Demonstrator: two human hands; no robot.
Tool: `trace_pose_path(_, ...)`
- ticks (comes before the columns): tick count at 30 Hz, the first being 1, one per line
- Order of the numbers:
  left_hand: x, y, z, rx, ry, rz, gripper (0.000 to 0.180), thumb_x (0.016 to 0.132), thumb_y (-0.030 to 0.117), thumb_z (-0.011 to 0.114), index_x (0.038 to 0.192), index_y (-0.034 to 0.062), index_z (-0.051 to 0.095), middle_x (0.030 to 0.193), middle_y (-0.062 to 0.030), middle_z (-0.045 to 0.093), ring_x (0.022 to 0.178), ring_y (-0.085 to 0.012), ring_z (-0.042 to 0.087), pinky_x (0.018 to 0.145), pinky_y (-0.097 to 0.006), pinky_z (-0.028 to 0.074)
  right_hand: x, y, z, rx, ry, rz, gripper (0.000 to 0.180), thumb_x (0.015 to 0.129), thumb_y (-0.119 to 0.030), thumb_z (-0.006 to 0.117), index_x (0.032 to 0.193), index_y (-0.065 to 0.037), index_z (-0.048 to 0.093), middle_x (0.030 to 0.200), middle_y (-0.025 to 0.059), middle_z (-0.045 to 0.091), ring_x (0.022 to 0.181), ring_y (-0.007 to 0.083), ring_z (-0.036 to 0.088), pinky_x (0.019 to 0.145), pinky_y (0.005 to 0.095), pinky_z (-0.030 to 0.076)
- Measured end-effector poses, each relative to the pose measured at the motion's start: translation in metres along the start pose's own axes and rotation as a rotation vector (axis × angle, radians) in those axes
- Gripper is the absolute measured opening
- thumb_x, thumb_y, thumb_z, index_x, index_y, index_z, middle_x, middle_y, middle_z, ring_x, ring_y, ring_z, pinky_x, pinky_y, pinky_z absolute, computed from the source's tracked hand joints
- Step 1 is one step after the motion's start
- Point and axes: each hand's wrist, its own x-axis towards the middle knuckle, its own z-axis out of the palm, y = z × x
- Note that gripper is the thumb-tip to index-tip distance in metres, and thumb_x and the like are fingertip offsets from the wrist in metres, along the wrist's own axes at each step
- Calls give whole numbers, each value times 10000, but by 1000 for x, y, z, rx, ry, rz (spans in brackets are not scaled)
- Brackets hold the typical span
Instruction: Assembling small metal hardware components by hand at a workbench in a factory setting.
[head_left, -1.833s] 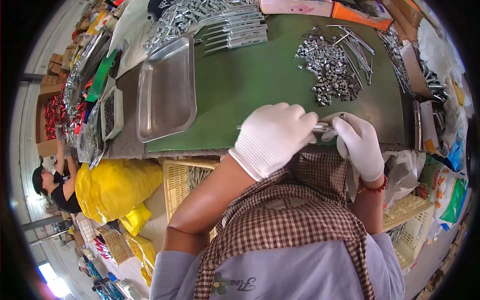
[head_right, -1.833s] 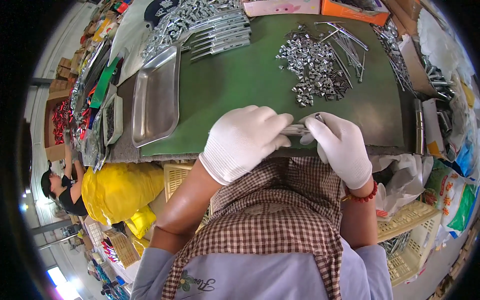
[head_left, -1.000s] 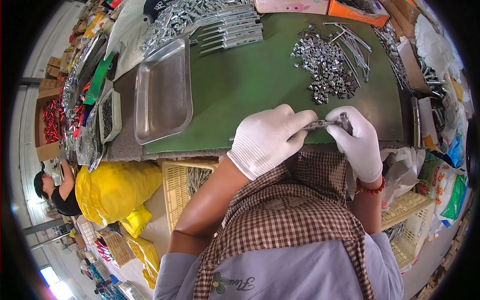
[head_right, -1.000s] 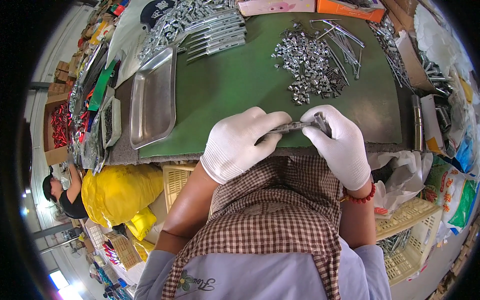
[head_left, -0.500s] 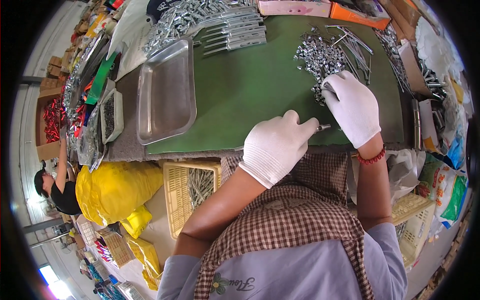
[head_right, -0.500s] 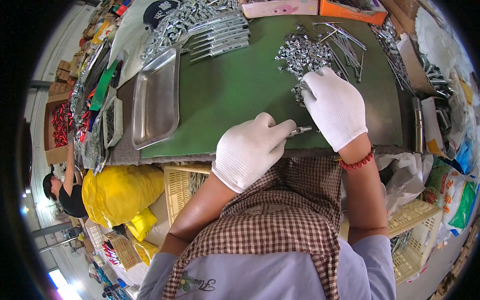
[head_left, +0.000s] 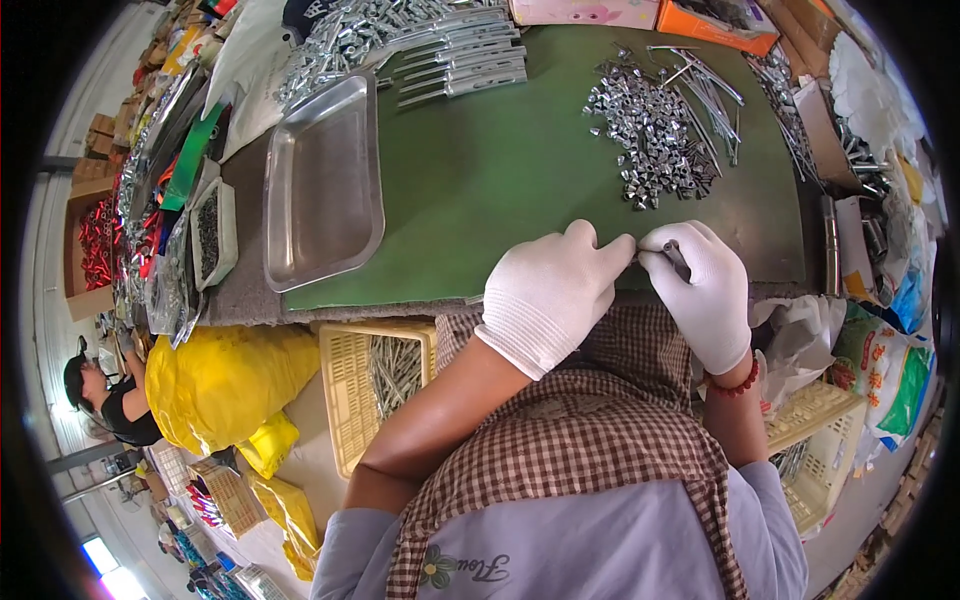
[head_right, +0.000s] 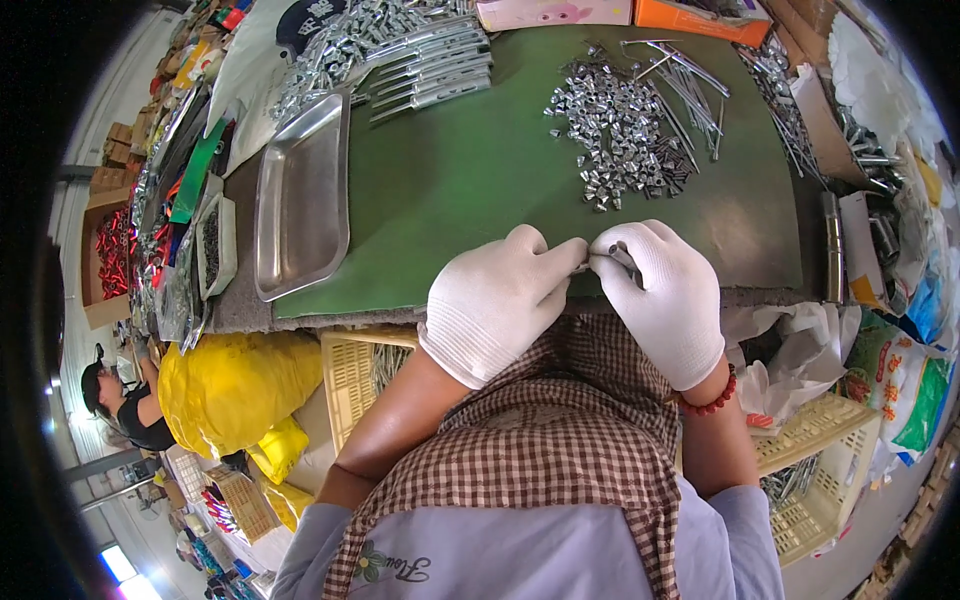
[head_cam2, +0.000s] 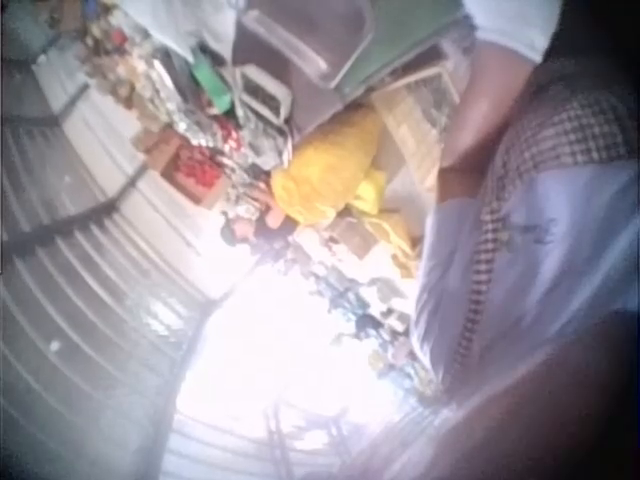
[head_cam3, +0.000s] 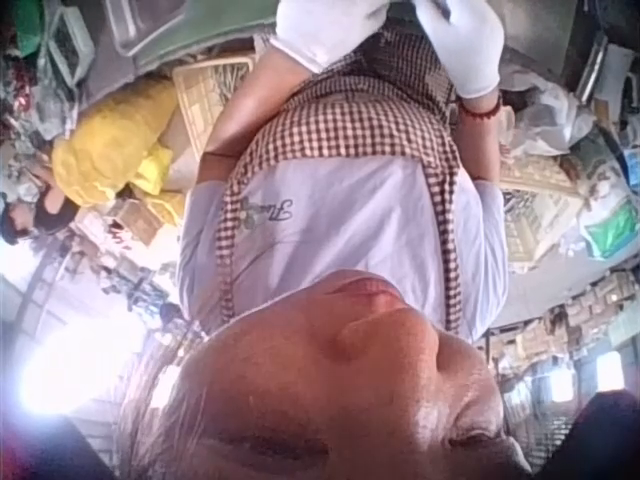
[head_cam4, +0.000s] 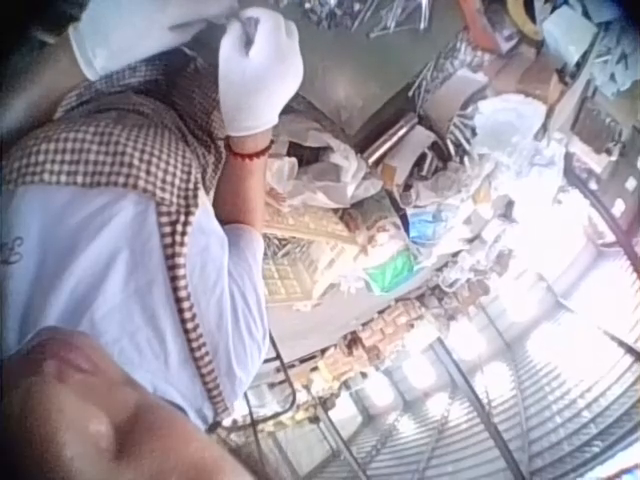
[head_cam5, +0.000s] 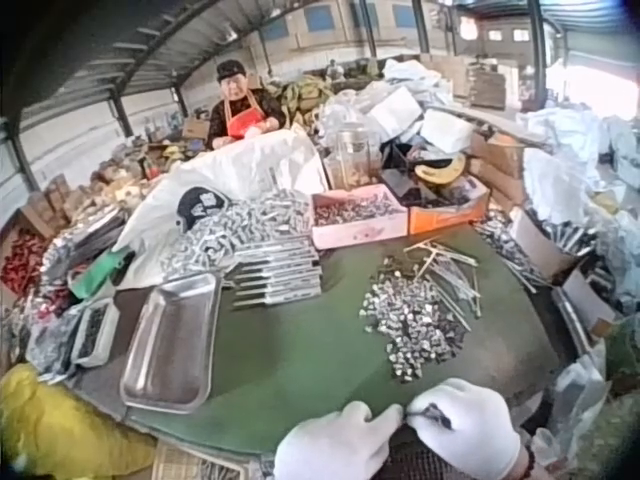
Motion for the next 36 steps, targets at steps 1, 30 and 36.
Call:
trace_pose_path(1,-1,1,0,0,1,-4,227,846,158,649,1070,189,667,800,-78,564,652,-272,628,548,-387,512,0,0,1,4,7,-1,104,804,-48,722,896,-74,681,825,84,652,710,258,653,631,334,507)
trace_pose_path(30,-3,0,2,-12,46,9,176,849,157,651,1021,193,656,770,-80,532,606,-276,601,521,-388,489,24,23,-14,-607,-30,-157,141,866,-130,651,992,-93,599,911,114,617,780,332,641,669,437,509)
trace_pose_path(36,-3,1,3,-6,24,-8,173,848,158,652,1018,194,653,769,-78,532,607,-276,602,524,-387,491,26,18,-23,-745,-253,-345,159,836,-95,627,991,-94,592,925,113,586,773,321,620,651,440,499)
